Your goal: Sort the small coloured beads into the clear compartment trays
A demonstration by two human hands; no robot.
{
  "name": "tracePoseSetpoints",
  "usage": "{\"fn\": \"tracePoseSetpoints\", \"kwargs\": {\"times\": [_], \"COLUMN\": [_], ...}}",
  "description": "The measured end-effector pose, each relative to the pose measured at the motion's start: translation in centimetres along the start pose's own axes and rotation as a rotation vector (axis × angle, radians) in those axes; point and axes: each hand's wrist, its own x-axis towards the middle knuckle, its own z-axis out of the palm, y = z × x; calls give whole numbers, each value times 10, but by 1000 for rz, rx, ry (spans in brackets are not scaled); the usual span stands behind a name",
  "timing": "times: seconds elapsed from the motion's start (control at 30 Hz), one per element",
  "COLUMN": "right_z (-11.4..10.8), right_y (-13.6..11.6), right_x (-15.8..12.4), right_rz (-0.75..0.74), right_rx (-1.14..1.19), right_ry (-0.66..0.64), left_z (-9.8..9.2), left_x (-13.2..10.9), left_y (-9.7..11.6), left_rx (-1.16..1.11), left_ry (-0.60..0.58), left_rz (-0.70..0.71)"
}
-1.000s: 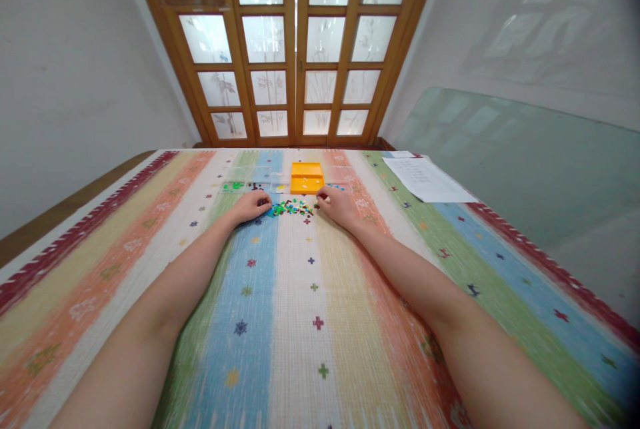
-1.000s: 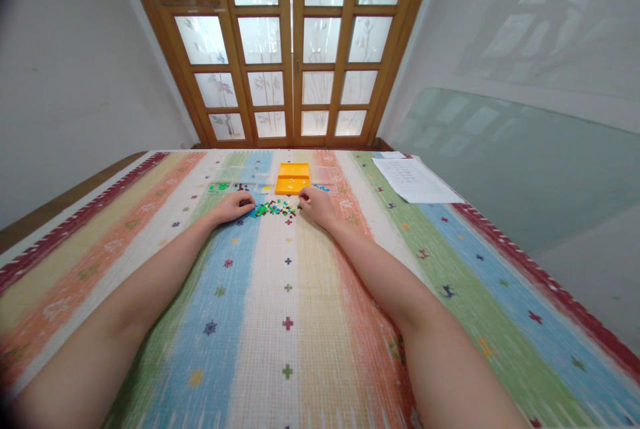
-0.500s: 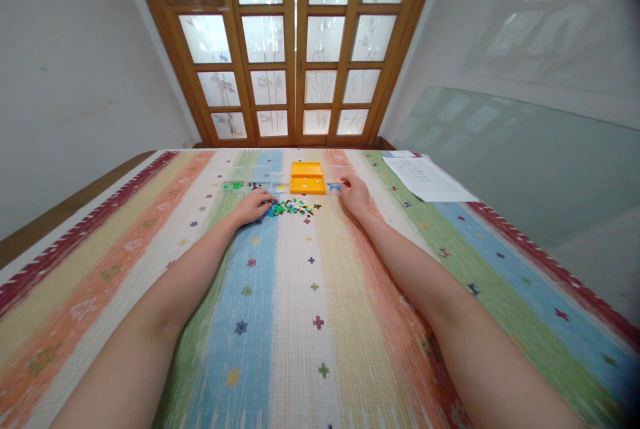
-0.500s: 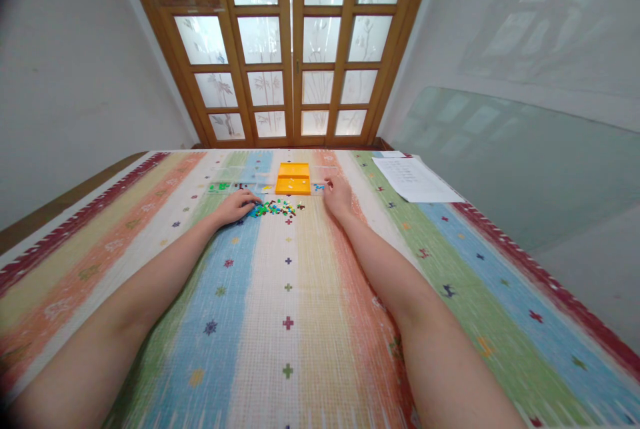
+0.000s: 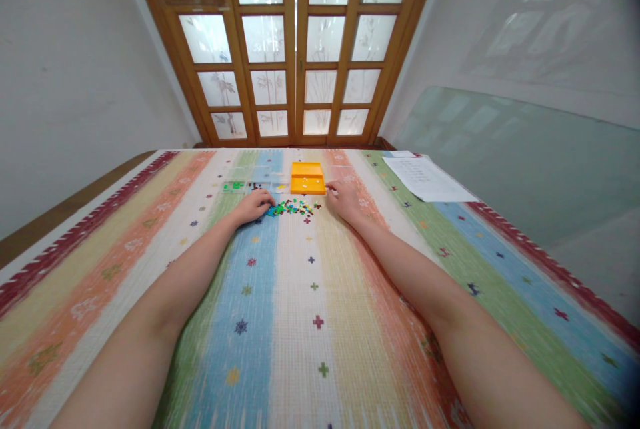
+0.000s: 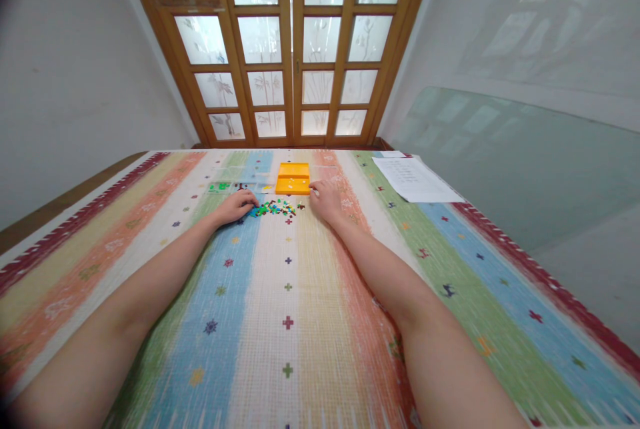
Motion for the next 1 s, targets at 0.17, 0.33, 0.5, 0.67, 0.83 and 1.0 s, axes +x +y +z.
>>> {"fn": "tracePoseSetpoints", "kwargs": {"times": [0.17,0.33,0.5,0.67,0.83,1.0], "right_z": [-1,-2,-5,-5,5,23], "right_y": [-1,-4,-13,-37,-69,-99], "right_x": [0,0,-1,-7,-13,-12], "right_rz": [-47,-68,-126,-265,-421,-530], "right_rx": [-7,-36,-72,-37,-5,-18], "right_ry": [-27,-47,-91,-180,-277,-345], "left_z": [-2,-2,0,4,6,4], "left_x": [0,0,2,3,2,-1], "left_y": [5,7,6,5,4,-5], "left_rx": [11,14,19,15,94,152], "left_ry": [-1,7,7,50,115,187], "left_rz": [-3,-21,-30,-73,-195,-336]}}
